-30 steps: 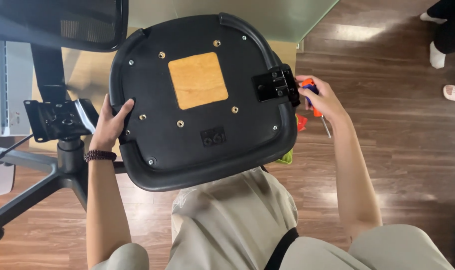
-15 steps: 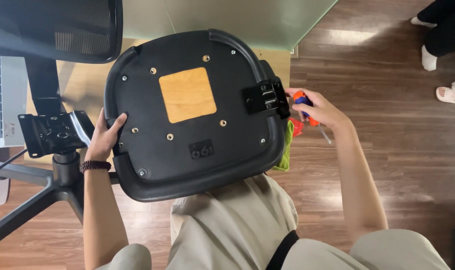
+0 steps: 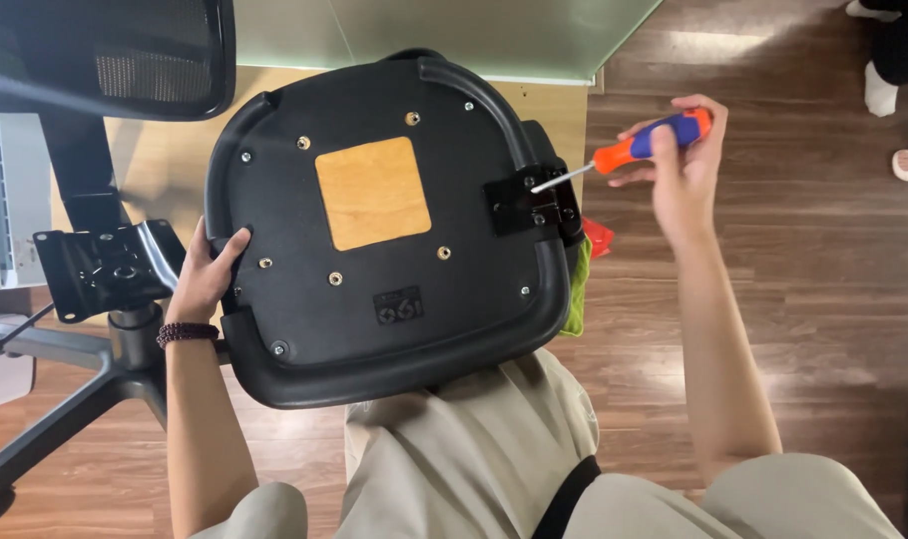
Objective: The recorder is assembling an office chair by using a screwdriver to attach the armrests to the seat base.
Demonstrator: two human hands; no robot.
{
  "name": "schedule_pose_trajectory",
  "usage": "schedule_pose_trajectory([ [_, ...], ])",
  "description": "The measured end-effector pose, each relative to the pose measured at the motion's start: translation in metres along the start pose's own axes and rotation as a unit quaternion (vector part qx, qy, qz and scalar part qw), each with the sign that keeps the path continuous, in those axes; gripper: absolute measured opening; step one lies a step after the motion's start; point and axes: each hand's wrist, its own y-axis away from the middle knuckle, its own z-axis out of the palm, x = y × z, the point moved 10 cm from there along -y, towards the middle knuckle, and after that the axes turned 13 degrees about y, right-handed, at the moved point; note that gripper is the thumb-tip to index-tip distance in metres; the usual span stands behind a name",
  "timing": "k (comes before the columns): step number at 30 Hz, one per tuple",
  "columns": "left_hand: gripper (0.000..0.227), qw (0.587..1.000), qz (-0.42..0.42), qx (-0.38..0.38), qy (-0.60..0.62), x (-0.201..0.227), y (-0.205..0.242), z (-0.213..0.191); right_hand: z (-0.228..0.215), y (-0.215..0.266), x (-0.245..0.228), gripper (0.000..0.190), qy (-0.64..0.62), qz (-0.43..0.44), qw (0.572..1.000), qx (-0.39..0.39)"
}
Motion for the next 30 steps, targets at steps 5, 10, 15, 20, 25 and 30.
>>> schedule_pose_trajectory([
  [5, 0.068, 1.000, -0.002, 0.000, -0.002, -0.002, -0.001, 0.000, 0.018, 0.008, -0.021, 0.033, 0.039, -0.115, 0.992, -0.020],
  [10, 0.069, 1.000, -0.002, 0.000, -0.004, -0.002, -0.003, -0.001, 0.021, 0.008, -0.029, 0.032, 0.053, -0.152, 0.987, -0.016],
  [15, 0.071, 1.000, 0.009, -0.008, -0.002, -0.004, -0.008, -0.002, 0.027, 0.004, -0.033, 0.032, 0.054, -0.160, 0.985, -0.027],
  [20, 0.071, 1.000, 0.004, -0.006, -0.001, -0.006, -0.008, -0.002, 0.029, 0.005, -0.038, 0.032, 0.066, -0.168, 0.983, -0.033],
  [25, 0.070, 1.000, 0.003, -0.007, 0.001, -0.009, -0.010, -0.003, 0.027, 0.003, -0.040, 0.032, 0.074, -0.174, 0.981, -0.032],
  [30, 0.068, 1.000, 0.012, -0.005, 0.006, -0.008, -0.010, -0.004, 0.030, 0.001, -0.042, 0.034, 0.094, -0.165, 0.981, -0.045],
])
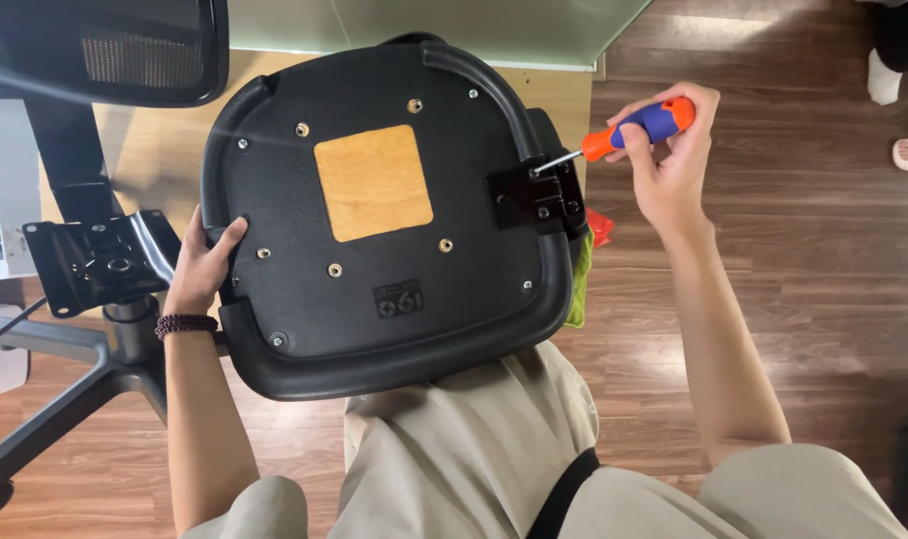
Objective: The recorder is assembling an office chair by using a screwdriver to attach the armrests to the seat base.
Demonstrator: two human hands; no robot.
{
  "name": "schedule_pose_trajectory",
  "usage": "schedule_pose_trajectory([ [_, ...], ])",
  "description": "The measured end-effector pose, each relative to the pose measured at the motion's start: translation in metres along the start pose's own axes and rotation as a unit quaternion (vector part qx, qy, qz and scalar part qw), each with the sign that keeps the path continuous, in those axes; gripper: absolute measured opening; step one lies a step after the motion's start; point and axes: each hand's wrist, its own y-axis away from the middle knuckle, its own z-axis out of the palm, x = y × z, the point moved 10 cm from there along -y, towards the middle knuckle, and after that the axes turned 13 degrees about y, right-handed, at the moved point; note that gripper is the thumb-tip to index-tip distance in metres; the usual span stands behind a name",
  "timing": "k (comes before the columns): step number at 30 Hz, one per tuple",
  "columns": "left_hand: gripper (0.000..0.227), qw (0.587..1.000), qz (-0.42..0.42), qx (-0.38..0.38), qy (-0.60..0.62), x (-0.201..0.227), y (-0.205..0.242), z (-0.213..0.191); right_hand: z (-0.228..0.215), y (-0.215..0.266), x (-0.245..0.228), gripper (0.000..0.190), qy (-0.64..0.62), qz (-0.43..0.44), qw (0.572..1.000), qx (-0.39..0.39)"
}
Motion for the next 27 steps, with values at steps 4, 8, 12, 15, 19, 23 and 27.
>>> schedule_pose_trajectory([
  [4, 0.068, 1.000, 0.002, -0.002, 0.002, 0.001, 0.001, 0.000, -0.002, -0.019, -0.039, 0.036, 0.076, -0.042, 0.996, -0.034],
  [8, 0.069, 1.000, 0.002, 0.000, -0.015, 0.003, -0.001, 0.001, 0.010, -0.036, -0.085, 0.049, 0.204, -0.109, 0.966, -0.112],
  [12, 0.070, 1.000, 0.014, 0.000, -0.023, 0.004, -0.001, -0.001, 0.020, -0.049, -0.137, 0.058, 0.253, -0.186, 0.931, -0.187],
  [15, 0.069, 1.000, 0.014, -0.001, -0.020, 0.007, -0.001, 0.002, 0.013, -0.046, -0.118, 0.056, 0.304, -0.192, 0.916, -0.178],
  [19, 0.068, 1.000, 0.010, 0.004, -0.027, 0.006, 0.000, 0.000, 0.020, -0.054, -0.081, 0.045, 0.350, -0.060, 0.917, -0.180],
  [23, 0.068, 1.000, 0.014, 0.002, -0.016, 0.003, 0.001, 0.001, 0.026, -0.054, -0.090, 0.054, 0.363, 0.031, 0.909, -0.202],
  [27, 0.069, 1.000, 0.013, 0.003, -0.017, 0.000, 0.001, -0.001, 0.022, -0.045, -0.143, 0.048, 0.196, -0.184, 0.950, -0.160],
])
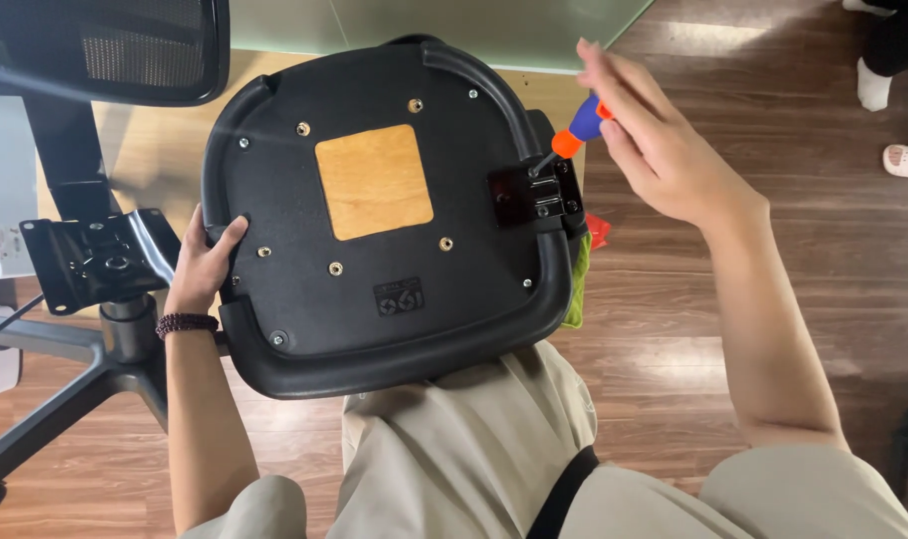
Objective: The recorder is assembling an office chair by using a screwdriver to attach the armrests to the seat base.
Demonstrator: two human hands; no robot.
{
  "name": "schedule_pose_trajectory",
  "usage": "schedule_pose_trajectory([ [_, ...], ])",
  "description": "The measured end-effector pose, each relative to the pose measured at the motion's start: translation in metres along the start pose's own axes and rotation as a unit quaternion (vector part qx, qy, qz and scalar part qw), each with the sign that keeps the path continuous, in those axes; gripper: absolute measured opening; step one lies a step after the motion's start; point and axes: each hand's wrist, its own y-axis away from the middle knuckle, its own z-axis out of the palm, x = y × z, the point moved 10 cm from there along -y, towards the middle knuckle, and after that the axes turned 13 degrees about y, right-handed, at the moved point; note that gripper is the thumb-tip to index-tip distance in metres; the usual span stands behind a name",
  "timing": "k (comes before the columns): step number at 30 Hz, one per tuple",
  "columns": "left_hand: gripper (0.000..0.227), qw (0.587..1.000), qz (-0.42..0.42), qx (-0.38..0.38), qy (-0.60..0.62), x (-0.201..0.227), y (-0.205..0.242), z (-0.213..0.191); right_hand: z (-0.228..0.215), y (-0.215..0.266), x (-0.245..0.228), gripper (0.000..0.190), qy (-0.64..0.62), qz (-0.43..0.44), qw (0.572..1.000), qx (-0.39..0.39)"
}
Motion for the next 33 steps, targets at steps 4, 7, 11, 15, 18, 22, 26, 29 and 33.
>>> schedule_pose_trajectory([
  [4, 0.072, 1.000, 0.001, 0.001, -0.012, 0.006, -0.001, 0.002, 0.005, 0.004, 0.012, 0.047, -0.002, 0.021, 1.000, 0.000],
  [7, 0.072, 1.000, 0.010, -0.008, -0.001, 0.012, -0.001, 0.005, 0.017, 0.017, 0.037, 0.040, 0.012, 0.070, 0.997, 0.028],
  [11, 0.070, 1.000, 0.009, 0.000, -0.010, 0.012, -0.001, 0.004, 0.022, 0.022, 0.043, 0.039, 0.088, 0.131, 0.987, 0.041],
  [15, 0.069, 1.000, 0.003, 0.003, 0.003, 0.008, 0.001, 0.003, 0.001, 0.005, 0.006, 0.054, 0.008, 0.070, 0.997, 0.022],
  [18, 0.070, 1.000, 0.007, 0.002, -0.002, 0.005, 0.000, 0.001, 0.011, 0.014, 0.013, 0.052, 0.009, 0.060, 0.998, -0.017],
  [22, 0.070, 1.000, 0.011, 0.003, -0.006, 0.003, 0.000, 0.000, 0.014, 0.020, 0.019, 0.048, 0.009, 0.068, 0.998, -0.008],
  [26, 0.070, 1.000, 0.006, -0.002, 0.007, 0.003, 0.001, 0.002, 0.021, 0.022, 0.029, 0.042, 0.040, 0.090, 0.995, 0.017],
  [29, 0.069, 1.000, -0.001, 0.001, 0.006, 0.002, 0.000, 0.003, 0.028, 0.023, 0.036, 0.037, 0.103, 0.126, 0.987, 0.020],
  [33, 0.069, 1.000, 0.006, 0.003, 0.005, 0.003, -0.001, 0.001, 0.026, 0.017, 0.026, 0.048, 0.109, 0.152, 0.982, 0.017],
])
